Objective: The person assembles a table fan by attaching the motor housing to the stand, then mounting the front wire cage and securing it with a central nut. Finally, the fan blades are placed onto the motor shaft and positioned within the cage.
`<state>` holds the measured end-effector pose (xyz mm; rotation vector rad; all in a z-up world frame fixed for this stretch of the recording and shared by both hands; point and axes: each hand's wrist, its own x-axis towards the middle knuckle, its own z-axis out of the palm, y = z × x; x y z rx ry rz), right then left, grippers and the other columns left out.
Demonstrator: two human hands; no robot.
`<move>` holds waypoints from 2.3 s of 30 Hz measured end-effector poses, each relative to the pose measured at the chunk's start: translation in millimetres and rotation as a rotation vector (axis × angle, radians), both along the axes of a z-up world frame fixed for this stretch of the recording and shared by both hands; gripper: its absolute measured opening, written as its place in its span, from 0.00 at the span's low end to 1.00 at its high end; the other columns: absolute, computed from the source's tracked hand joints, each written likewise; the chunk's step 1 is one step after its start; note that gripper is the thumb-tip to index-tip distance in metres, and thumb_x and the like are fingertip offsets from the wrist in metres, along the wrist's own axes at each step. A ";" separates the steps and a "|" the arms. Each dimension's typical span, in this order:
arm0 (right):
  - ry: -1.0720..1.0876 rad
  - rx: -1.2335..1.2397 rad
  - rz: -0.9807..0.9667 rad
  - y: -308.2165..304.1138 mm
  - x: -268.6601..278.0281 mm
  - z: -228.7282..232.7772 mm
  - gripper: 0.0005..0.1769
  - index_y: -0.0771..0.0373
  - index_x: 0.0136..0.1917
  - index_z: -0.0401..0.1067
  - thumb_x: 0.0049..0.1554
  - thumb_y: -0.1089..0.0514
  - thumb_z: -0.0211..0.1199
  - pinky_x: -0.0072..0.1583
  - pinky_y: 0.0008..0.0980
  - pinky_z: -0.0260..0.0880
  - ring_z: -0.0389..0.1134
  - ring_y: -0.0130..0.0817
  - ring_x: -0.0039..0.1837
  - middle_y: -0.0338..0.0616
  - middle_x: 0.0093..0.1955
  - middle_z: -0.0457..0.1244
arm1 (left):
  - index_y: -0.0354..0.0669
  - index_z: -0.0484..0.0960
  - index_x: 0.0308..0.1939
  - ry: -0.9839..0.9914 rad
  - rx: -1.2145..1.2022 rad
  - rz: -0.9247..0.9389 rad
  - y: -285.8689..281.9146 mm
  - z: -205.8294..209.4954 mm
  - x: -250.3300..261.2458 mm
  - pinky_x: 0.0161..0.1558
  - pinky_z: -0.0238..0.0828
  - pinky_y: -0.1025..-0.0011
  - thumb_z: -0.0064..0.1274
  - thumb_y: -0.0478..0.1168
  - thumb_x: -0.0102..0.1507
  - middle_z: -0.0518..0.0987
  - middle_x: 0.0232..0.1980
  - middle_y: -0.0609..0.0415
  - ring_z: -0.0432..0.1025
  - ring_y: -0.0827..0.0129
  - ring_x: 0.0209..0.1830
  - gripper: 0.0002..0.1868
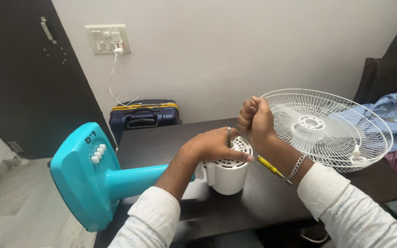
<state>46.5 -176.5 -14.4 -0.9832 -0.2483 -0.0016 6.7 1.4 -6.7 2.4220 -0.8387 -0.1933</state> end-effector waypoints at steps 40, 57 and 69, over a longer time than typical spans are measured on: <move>-0.282 -0.954 -0.040 -10.8 -74.8 -94.1 0.62 0.64 0.74 0.50 0.33 0.62 0.83 0.72 0.39 0.63 0.63 0.39 0.73 0.48 0.69 0.62 | 0.51 0.82 0.54 -0.073 0.461 0.174 100.2 -3.4 -53.1 0.47 0.77 0.57 0.64 0.56 0.44 0.86 0.40 0.47 0.80 0.50 0.42 0.35; 0.167 -0.468 0.161 -37.4 -61.3 -107.7 0.50 0.47 0.81 0.40 0.55 0.31 0.56 0.63 0.56 0.69 0.65 0.49 0.71 0.50 0.72 0.60 | 0.54 0.81 0.52 -0.932 0.323 0.175 107.0 -13.7 -25.1 0.41 0.73 0.61 0.71 0.50 0.39 0.83 0.43 0.60 0.78 0.62 0.43 0.36; 0.049 -0.151 0.420 -24.9 -76.4 -125.2 0.60 0.60 0.77 0.48 0.46 0.31 0.72 0.64 0.60 0.73 0.61 0.51 0.69 0.54 0.70 0.56 | 0.64 0.81 0.57 -1.495 0.224 0.288 100.7 -55.2 -1.8 0.54 0.67 0.57 0.57 0.42 0.64 0.78 0.53 0.65 0.73 0.70 0.56 0.17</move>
